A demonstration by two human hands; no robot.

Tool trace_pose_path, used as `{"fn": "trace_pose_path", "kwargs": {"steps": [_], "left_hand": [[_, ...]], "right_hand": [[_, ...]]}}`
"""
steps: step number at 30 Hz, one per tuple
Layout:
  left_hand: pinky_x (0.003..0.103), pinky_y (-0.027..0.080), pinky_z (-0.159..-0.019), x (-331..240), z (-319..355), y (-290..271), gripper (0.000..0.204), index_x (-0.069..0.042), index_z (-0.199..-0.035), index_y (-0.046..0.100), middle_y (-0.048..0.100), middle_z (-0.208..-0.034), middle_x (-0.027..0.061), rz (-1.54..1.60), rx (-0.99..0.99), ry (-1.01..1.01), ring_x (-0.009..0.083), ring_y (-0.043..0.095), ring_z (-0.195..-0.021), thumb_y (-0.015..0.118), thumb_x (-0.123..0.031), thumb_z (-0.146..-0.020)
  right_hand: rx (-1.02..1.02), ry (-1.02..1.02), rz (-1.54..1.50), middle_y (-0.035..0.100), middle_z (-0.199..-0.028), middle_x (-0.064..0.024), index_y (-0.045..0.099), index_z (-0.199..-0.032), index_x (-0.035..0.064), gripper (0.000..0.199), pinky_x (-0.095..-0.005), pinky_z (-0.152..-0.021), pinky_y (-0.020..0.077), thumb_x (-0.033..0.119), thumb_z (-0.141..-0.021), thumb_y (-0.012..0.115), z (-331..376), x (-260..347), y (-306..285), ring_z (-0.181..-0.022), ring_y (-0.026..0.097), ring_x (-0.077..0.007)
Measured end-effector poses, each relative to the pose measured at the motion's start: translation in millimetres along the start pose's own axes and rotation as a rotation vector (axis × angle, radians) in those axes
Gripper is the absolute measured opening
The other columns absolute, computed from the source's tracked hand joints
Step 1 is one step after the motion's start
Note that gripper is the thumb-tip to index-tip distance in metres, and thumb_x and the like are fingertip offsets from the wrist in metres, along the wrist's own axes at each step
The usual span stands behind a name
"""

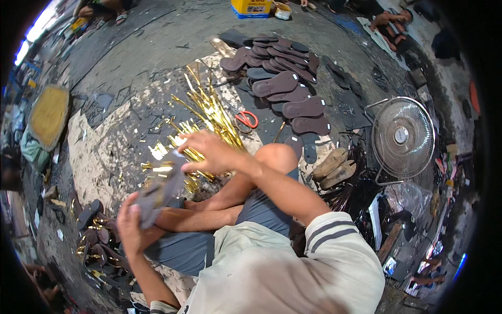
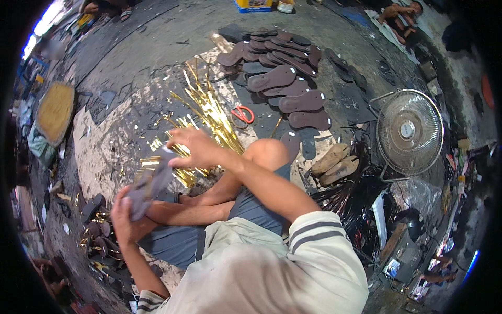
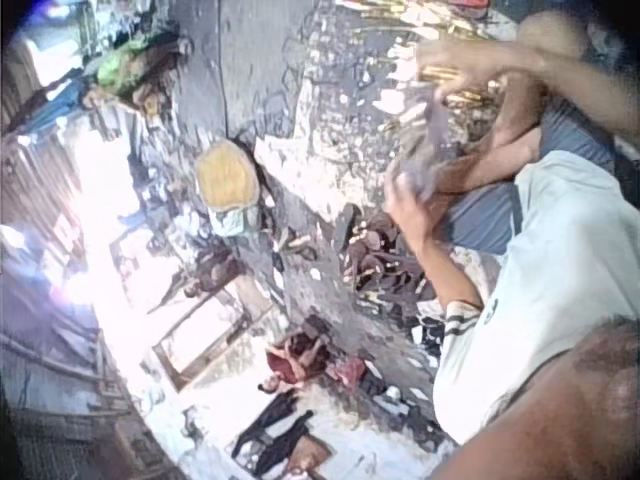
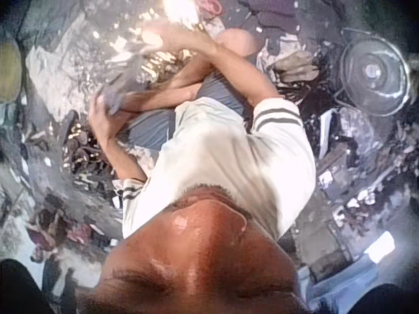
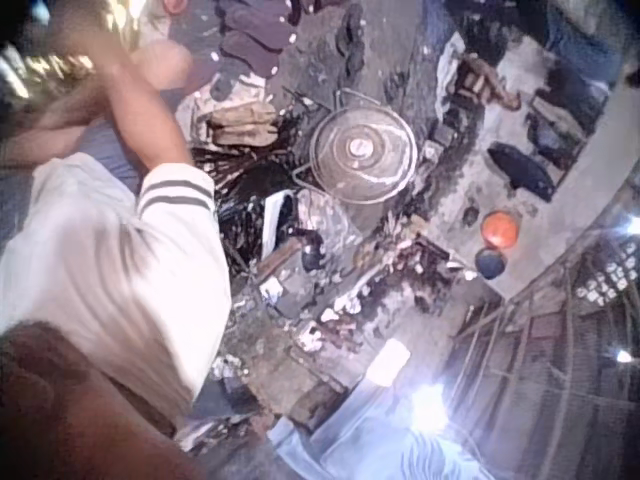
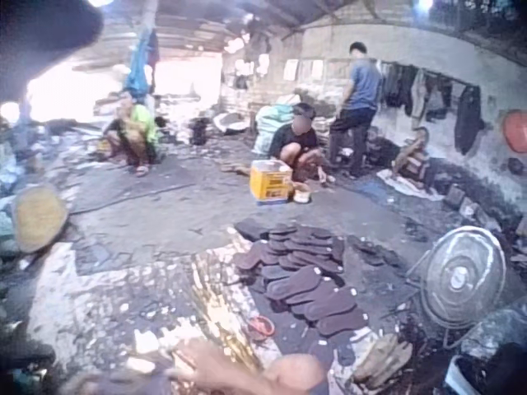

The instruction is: The person sits on the floor and repeatedly picks up a dark brown sandal sole and a gold metallic strap. They insert the strap through the sole and secure it, then place the finished sandal aside. The process is repeated for multiple units.

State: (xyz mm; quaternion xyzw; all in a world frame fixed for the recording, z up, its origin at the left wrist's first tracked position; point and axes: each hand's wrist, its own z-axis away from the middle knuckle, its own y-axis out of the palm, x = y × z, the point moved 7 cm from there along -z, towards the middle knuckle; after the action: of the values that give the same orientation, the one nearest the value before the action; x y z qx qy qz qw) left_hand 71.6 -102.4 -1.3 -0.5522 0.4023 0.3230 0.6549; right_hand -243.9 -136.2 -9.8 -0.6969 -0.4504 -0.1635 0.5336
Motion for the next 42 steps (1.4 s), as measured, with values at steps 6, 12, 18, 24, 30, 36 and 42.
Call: {"fn": "trace_pose_path", "kwargs": {"steps": [6, 12, 18, 24, 30, 36, 42], "left_hand": [[0.038, 0.052, -0.092, 169.1, 89.9, -234.4, 0.050, -0.008, -0.147, 0.048, 0.047, -0.148, 0.0125, 0.311, -0.855, -0.263, 0.0273, 0.053, -0.127, 0.057, -0.031, -0.104], [0.042, 0.050, -0.096, 272.5, 186.1, -343.4, 0.046, 0.002, -0.136, 0.058, 0.061, -0.136, 0.0170, -0.681, -0.741, -0.397, 0.0312, 0.057, -0.125, 0.062, -0.027, -0.101], [0.038, 0.038, -0.111, 93.7, 37.4, -152.8, 0.039, 0.002, -0.139, 0.054, 0.053, -0.146, 0.0146, -0.280, -0.569, -0.006, 0.0247, 0.051, -0.132, 0.056, -0.011, -0.102], [0.045, 0.040, -0.109, 41.8, 30.7, -28.3, 0.033, -0.003, -0.124, 0.067, 0.056, -0.141, 0.0187, -0.512, -0.255, 0.091, 0.0362, 0.053, -0.130, 0.067, -0.016, -0.094], [0.044, 0.042, -0.108, 16.6, 17.2, -15.3, 0.030, -0.004, -0.118, 0.071, 0.062, -0.134, 0.0195, -0.594, -0.242, 0.189, 0.0392, 0.056, -0.126, 0.071, -0.014, -0.090], [0.036, 0.049, -0.102, -11.8, -2.7, 57.4, 0.053, -0.001, -0.146, 0.042, 0.062, -0.132, 0.0160, 0.735, -0.258, -0.123, 0.0236, 0.060, -0.121, 0.064, -0.015, -0.100], [0.034, 0.052, -0.099, 32.1, 16.7, -22.7, 0.055, -0.001, -0.151, 0.033, 0.058, -0.131, 0.0126, 0.680, -0.479, -0.021, 0.0205, 0.060, -0.117, 0.058, -0.012, -0.103]], "right_hand": [[-0.124, 0.542, 0.630, 0.069, -0.119, -0.0171, 0.070, -0.115, 0.0072, 0.041, -0.0454, -0.102, 0.0489, 0.029, -0.081, 0.078, 87.2, -224.9, -138.2, -0.115, 0.064, -0.0357], [0.039, 0.747, 1.176, 0.062, -0.125, -0.0087, 0.067, -0.116, 0.0111, 0.036, -0.0479, -0.099, 0.0457, 0.018, -0.081, 0.074, 167.4, -294.4, -161.5, -0.122, 0.052, -0.0332], [0.149, 0.692, 1.009, 0.062, -0.122, -0.0082, 0.064, -0.118, 0.0137, 0.036, -0.0471, -0.094, 0.0469, 0.014, -0.082, 0.070, 138.3, -259.8, -164.5, -0.117, 0.055, -0.0326], [0.424, 0.818, 1.135, 0.058, -0.131, -0.0120, 0.059, -0.133, 0.0117, 0.045, -0.0466, -0.101, 0.0428, 0.016, -0.089, 0.068, 194.7, -270.2, -169.0, -0.125, 0.051, -0.0340], [-0.295, 0.574, 0.807, 0.067, -0.112, -0.0140, 0.066, -0.111, 0.0039, 0.032, -0.0470, -0.086, 0.0511, 0.022, -0.086, 0.077, 108.5, -168.8, -181.4, -0.102, 0.064, -0.0311], [-0.246, 0.615, -0.740, 0.064, -0.116, -0.0051, 0.056, -0.128, 0.0028, 0.042, -0.0307, -0.089, 0.0518, 0.015, -0.092, 0.074, 36.0, -38.3, -14.8, -0.100, 0.061, -0.0129], [0.345, 0.461, -0.422, 0.071, -0.090, -0.0016, 0.073, -0.107, 0.0046, 0.025, -0.0319, -0.076, 0.0508, 0.028, -0.098, 0.069, 25.3, -74.7, 123.0, -0.083, 0.062, -0.0117]]}}
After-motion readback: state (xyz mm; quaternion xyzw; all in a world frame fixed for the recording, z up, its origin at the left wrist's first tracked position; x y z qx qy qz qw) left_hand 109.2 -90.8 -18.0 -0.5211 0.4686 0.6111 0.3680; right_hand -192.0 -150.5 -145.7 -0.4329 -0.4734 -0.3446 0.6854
